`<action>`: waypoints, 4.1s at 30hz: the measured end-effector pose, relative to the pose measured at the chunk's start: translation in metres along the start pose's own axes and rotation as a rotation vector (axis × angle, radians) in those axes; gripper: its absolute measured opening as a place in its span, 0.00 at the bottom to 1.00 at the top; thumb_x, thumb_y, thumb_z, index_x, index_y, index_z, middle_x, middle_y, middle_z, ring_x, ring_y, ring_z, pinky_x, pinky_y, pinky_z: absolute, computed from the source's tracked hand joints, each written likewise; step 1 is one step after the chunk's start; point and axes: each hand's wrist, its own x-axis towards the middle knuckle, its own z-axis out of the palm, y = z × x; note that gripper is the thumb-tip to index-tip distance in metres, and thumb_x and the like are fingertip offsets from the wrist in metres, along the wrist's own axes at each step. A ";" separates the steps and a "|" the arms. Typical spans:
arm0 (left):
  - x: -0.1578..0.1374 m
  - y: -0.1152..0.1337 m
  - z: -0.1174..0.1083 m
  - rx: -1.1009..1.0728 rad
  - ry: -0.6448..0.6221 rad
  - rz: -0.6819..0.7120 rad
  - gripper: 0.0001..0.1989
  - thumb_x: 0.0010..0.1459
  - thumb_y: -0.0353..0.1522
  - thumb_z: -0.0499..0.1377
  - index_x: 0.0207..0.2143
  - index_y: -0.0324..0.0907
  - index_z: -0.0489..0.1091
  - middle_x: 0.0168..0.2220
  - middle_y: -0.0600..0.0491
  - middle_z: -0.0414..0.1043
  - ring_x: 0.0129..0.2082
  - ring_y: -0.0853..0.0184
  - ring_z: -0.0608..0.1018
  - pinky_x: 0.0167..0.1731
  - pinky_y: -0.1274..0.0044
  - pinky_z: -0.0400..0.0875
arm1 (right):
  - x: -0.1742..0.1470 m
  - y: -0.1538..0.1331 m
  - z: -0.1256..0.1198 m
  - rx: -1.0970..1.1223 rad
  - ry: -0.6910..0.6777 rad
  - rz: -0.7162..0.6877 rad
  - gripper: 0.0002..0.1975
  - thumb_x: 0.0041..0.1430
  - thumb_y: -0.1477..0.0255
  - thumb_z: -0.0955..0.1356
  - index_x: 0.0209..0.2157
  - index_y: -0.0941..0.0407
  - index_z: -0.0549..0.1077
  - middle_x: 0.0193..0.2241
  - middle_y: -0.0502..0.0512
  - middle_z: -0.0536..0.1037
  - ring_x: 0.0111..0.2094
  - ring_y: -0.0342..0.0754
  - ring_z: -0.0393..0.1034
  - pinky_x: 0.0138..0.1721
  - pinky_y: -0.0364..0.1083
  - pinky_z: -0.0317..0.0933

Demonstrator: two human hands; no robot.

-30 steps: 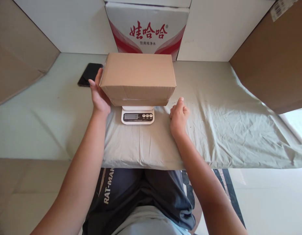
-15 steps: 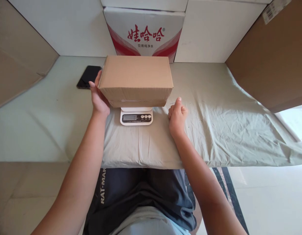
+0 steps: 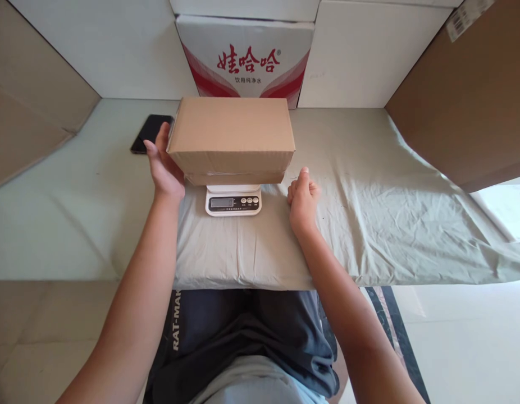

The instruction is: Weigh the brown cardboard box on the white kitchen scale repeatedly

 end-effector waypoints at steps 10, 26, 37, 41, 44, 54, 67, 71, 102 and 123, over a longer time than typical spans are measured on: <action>-0.004 0.009 0.009 -0.044 0.094 -0.024 0.48 0.63 0.77 0.51 0.72 0.63 0.75 0.79 0.50 0.70 0.85 0.46 0.63 0.82 0.53 0.63 | 0.002 0.003 -0.001 0.035 -0.006 0.004 0.45 0.64 0.26 0.67 0.23 0.49 0.45 0.18 0.40 0.42 0.20 0.41 0.36 0.22 0.49 0.35; 0.001 0.034 0.027 -0.026 0.637 -0.354 0.24 0.86 0.46 0.51 0.49 0.35 0.76 0.48 0.43 0.86 0.42 0.68 0.84 0.34 0.77 0.65 | 0.004 0.005 -0.003 0.074 -0.015 0.020 0.44 0.66 0.29 0.70 0.24 0.49 0.46 0.18 0.40 0.44 0.19 0.41 0.36 0.21 0.49 0.35; -0.005 0.047 0.033 -0.010 0.602 -0.351 0.20 0.82 0.31 0.53 0.31 0.41 0.68 0.23 0.57 0.70 0.22 0.73 0.72 0.25 0.77 0.57 | 0.003 0.002 -0.002 0.037 -0.025 0.034 0.44 0.66 0.29 0.69 0.24 0.49 0.46 0.19 0.40 0.43 0.21 0.41 0.35 0.22 0.48 0.35; -0.005 0.048 0.032 0.015 0.581 -0.314 0.25 0.79 0.27 0.54 0.23 0.43 0.60 0.17 0.62 0.56 0.17 0.75 0.57 0.21 0.78 0.47 | 0.003 0.002 -0.002 0.055 -0.025 0.035 0.43 0.66 0.31 0.71 0.24 0.49 0.46 0.19 0.40 0.44 0.21 0.41 0.35 0.23 0.48 0.35; -0.006 0.050 0.034 0.028 0.580 -0.309 0.28 0.79 0.27 0.55 0.21 0.43 0.56 0.17 0.62 0.51 0.16 0.75 0.53 0.21 0.77 0.42 | 0.003 0.002 -0.002 0.065 -0.027 0.040 0.43 0.67 0.33 0.71 0.24 0.49 0.46 0.19 0.40 0.44 0.21 0.41 0.35 0.23 0.48 0.35; -0.004 0.050 0.036 0.136 0.615 -0.341 0.31 0.84 0.33 0.52 0.22 0.45 0.52 0.17 0.62 0.48 0.19 0.74 0.52 0.23 0.75 0.43 | 0.003 -0.001 -0.002 0.052 -0.029 0.036 0.44 0.65 0.30 0.70 0.24 0.49 0.46 0.20 0.40 0.43 0.21 0.41 0.35 0.22 0.48 0.36; -0.007 0.037 0.035 0.110 0.580 -0.253 0.28 0.76 0.39 0.62 0.24 0.47 0.52 0.24 0.60 0.48 0.23 0.70 0.55 0.26 0.75 0.47 | 0.010 -0.062 -0.021 0.166 -0.072 0.021 0.39 0.76 0.42 0.67 0.22 0.50 0.46 0.18 0.41 0.42 0.19 0.41 0.35 0.21 0.49 0.38; -0.007 0.027 0.031 0.090 0.556 -0.202 0.25 0.71 0.43 0.65 0.26 0.46 0.56 0.25 0.60 0.52 0.23 0.71 0.57 0.25 0.78 0.50 | 0.045 -0.075 -0.007 0.250 -0.020 -0.116 0.32 0.81 0.54 0.63 0.23 0.50 0.50 0.20 0.42 0.45 0.19 0.41 0.37 0.22 0.48 0.39; -0.015 0.034 0.039 0.144 0.528 -0.121 0.28 0.66 0.35 0.68 0.22 0.46 0.53 0.26 0.58 0.50 0.28 0.67 0.66 0.28 0.77 0.61 | 0.046 0.018 0.025 0.126 0.055 -0.152 0.13 0.71 0.59 0.68 0.34 0.49 0.66 0.37 0.51 0.72 0.39 0.47 0.71 0.41 0.45 0.69; -0.015 0.014 0.029 0.106 0.453 -0.027 0.23 0.61 0.40 0.69 0.23 0.46 0.60 0.27 0.57 0.58 0.31 0.66 0.71 0.30 0.77 0.67 | 0.045 0.021 0.025 0.102 -0.006 -0.130 0.23 0.68 0.41 0.68 0.44 0.46 0.72 0.46 0.54 0.78 0.53 0.55 0.78 0.49 0.50 0.76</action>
